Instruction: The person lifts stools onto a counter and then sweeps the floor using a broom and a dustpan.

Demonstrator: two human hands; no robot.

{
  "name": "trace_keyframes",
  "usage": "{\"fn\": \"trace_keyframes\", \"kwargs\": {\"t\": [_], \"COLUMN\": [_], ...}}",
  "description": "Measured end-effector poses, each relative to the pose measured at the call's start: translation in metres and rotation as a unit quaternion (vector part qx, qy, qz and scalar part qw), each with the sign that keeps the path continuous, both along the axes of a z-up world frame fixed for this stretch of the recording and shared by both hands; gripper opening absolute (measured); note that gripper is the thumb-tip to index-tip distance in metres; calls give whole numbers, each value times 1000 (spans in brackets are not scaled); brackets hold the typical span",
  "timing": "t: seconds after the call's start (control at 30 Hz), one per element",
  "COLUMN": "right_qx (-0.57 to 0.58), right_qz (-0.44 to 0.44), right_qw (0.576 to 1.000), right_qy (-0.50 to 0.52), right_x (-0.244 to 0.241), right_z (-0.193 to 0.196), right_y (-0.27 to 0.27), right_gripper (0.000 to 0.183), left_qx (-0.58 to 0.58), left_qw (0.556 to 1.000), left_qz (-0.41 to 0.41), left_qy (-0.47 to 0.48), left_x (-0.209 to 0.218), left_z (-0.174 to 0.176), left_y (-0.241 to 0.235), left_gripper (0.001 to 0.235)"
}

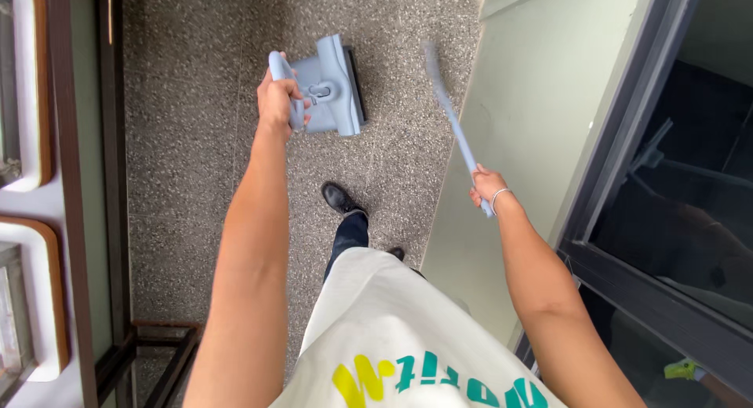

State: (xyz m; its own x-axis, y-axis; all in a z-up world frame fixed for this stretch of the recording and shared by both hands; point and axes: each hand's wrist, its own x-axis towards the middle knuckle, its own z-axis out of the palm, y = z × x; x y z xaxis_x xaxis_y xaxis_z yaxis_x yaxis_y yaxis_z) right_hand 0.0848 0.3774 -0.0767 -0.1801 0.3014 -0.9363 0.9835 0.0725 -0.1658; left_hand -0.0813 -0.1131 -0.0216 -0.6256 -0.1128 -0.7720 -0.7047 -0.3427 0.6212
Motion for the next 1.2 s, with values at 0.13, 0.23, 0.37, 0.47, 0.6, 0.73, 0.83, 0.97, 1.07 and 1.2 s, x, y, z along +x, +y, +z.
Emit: {"fn": "trace_keyframes", "kwargs": {"t": [0.13,0.23,0.37,0.47,0.6,0.73,0.83,0.97,1.07,1.2], "right_qx": [-44,-145,-248,-255,-50,86,40,-93,-134,-50], "right_qz": [-71,-124,-70,-19,207,381,399,351,318,388], "right_qw": [996,980,963,965,974,912,905,931,936,920], "right_qy": [34,-56,-81,-57,80,129,144,14,-76,-29], "right_x": [8,21,12,-16,-110,-218,-233,-209,-215,-272], "right_z": [-51,-74,-64,-34,-12,-54,-90,-74,-17,38], "right_y": [-30,-59,-79,-53,-6,-21,-48,-50,-28,-7], "right_gripper": [17,25,48,52,57,20,21,25,47,52], "left_qx": [-21,-25,8,9,53,63,64,47,51,62], "left_qw": [999,999,998,999,988,969,944,945,941,929], "left_qz": [-30,-33,0,21,135,238,323,323,336,365], "left_qy": [14,17,57,35,44,30,8,16,10,-3], "left_x": [7,7,6,16,38,65,77,66,63,87], "left_z": [8,0,-5,-5,5,-3,-22,-30,-22,-2], "left_y": [-10,-1,5,-3,-29,-49,-43,-26,-28,-33], "left_gripper": [90,90,88,86,90,97,96,95,94,94]}}
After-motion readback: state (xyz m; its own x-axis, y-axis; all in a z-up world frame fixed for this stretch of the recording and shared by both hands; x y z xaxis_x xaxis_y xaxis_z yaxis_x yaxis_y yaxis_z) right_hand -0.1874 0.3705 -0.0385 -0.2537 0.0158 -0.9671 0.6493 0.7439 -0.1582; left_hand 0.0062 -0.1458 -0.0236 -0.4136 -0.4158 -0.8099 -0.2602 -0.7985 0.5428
